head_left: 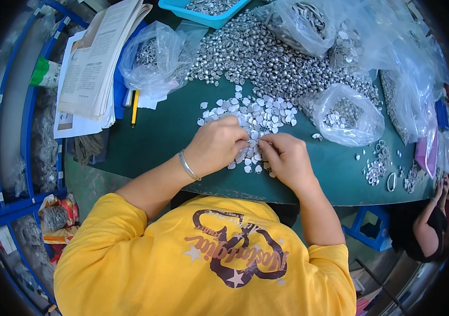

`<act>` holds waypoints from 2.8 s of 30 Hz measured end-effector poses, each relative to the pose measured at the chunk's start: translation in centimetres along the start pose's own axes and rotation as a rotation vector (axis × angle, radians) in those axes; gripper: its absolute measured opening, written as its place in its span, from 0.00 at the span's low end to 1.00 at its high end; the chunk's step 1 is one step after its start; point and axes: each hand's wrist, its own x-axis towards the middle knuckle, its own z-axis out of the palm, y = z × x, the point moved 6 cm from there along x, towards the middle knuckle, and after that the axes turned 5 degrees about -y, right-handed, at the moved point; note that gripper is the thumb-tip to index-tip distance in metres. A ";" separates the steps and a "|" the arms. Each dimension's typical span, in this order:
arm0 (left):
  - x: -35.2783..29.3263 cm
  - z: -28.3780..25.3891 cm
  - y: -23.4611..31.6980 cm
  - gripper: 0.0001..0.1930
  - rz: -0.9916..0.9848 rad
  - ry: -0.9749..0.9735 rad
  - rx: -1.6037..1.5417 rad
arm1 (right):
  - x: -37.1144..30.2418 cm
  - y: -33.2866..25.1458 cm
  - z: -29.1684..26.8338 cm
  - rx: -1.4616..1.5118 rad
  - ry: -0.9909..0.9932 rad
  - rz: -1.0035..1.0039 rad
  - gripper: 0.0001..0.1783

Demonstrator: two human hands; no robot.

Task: The person sorts through small heart-shaped metal pieces on a table, picking them up individually and placing them into a clear plastic bag.

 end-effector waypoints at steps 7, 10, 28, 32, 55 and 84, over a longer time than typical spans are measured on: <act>-0.9 -1.1 -3.8 0.06 -0.466 -0.031 -1.505 | 0.3 2.3 -0.1 0.693 -0.083 0.367 0.07; -0.4 -2.0 -4.0 0.07 -0.429 0.176 -0.714 | 1.2 0.0 0.1 0.057 0.052 0.014 0.09; -0.6 -1.1 -0.5 0.08 -0.091 0.002 0.021 | 0.4 0.1 0.5 0.035 -0.063 0.011 0.11; -0.7 -1.1 -0.4 0.08 -0.091 0.010 0.018 | 0.5 0.9 0.2 0.219 -0.126 0.139 0.09; 0.7 -0.1 -1.2 0.07 -0.118 0.014 0.097 | 1.2 2.6 0.2 0.437 -0.010 0.239 0.06; -0.4 -1.6 -3.7 0.04 -0.394 0.015 -0.730 | 1.5 0.2 0.2 -0.015 0.144 -0.051 0.06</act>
